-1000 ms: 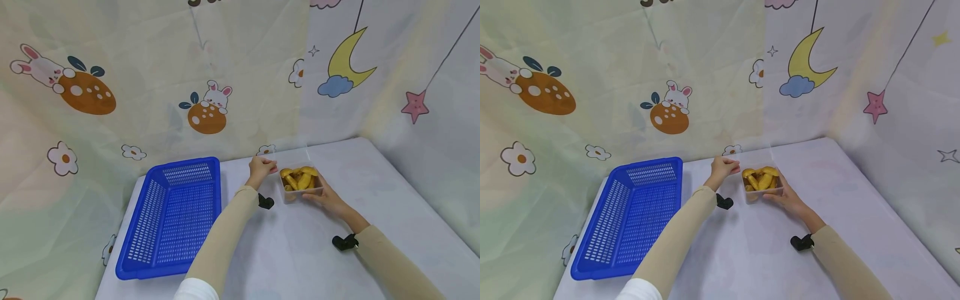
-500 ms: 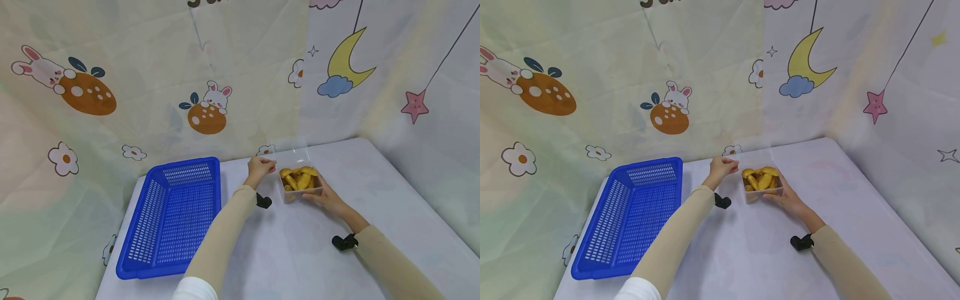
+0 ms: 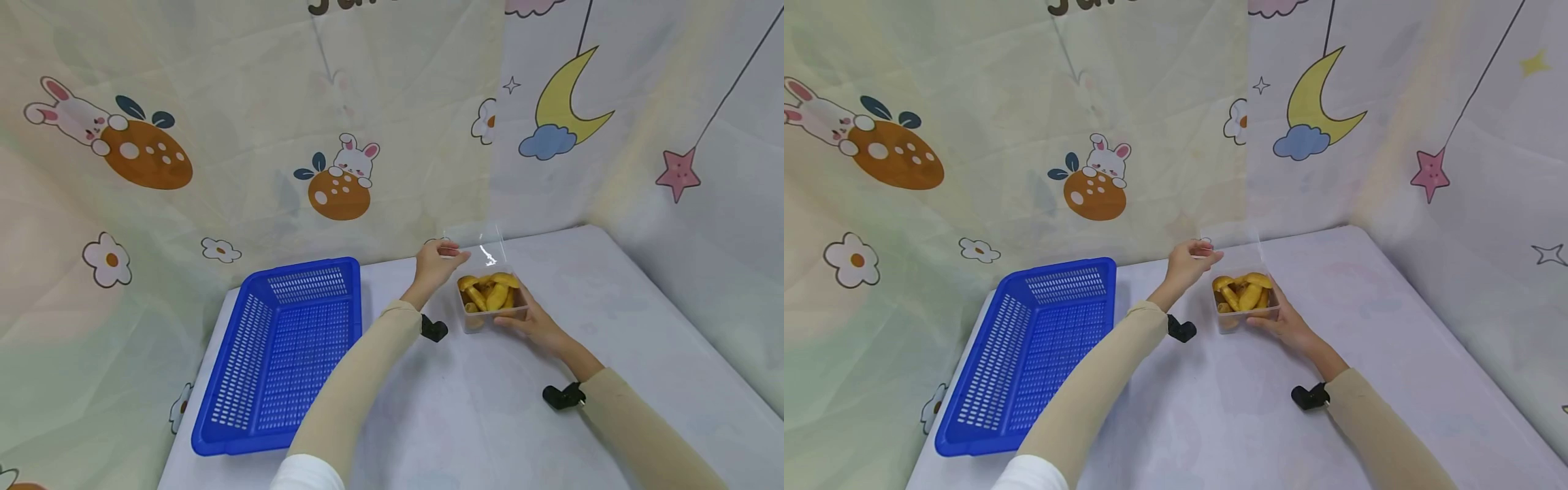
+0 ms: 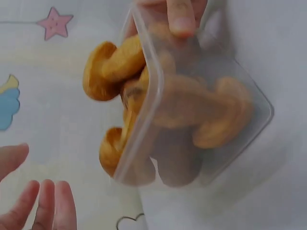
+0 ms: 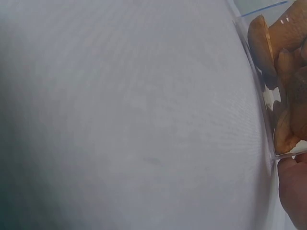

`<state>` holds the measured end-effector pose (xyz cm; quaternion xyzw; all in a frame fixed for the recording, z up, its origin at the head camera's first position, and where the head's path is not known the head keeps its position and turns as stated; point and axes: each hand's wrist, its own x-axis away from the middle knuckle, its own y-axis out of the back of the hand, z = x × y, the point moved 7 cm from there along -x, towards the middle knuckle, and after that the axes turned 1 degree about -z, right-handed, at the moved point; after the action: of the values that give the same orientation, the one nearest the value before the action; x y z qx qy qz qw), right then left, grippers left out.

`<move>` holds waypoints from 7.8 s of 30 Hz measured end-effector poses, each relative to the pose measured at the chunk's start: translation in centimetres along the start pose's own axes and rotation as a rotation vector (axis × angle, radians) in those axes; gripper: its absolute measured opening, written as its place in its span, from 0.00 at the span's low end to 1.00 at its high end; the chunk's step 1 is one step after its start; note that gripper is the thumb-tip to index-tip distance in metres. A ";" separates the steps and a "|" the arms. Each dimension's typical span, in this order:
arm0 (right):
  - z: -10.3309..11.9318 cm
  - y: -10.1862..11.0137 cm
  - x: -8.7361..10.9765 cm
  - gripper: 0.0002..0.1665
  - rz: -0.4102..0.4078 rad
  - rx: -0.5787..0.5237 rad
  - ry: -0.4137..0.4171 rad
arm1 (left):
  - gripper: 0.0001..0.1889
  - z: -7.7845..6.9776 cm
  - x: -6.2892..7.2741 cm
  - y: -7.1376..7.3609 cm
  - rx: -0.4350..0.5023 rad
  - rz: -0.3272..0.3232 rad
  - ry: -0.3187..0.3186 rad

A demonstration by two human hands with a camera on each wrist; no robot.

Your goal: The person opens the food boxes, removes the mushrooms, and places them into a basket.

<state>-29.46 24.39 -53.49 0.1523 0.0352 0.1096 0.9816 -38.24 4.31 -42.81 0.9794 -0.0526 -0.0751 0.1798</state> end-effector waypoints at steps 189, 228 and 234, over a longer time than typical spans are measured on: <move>-0.3 0.2 -0.1 0.63 -0.012 0.032 0.007 | 0.22 0.5 1.7 11.5 0.076 0.354 -0.034; -0.4 0.0 -0.1 0.63 0.002 -0.038 0.023 | 0.18 -1.7 0.7 -6.4 0.005 1.144 -0.364; -0.3 0.0 -0.1 0.63 0.005 -0.049 0.022 | 0.21 -1.1 0.3 -7.1 -0.050 1.140 -0.353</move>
<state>-29.55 24.47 -53.82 0.1271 0.0429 0.1144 0.9843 -37.18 11.21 -44.34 0.7649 -0.5973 -0.1297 0.2033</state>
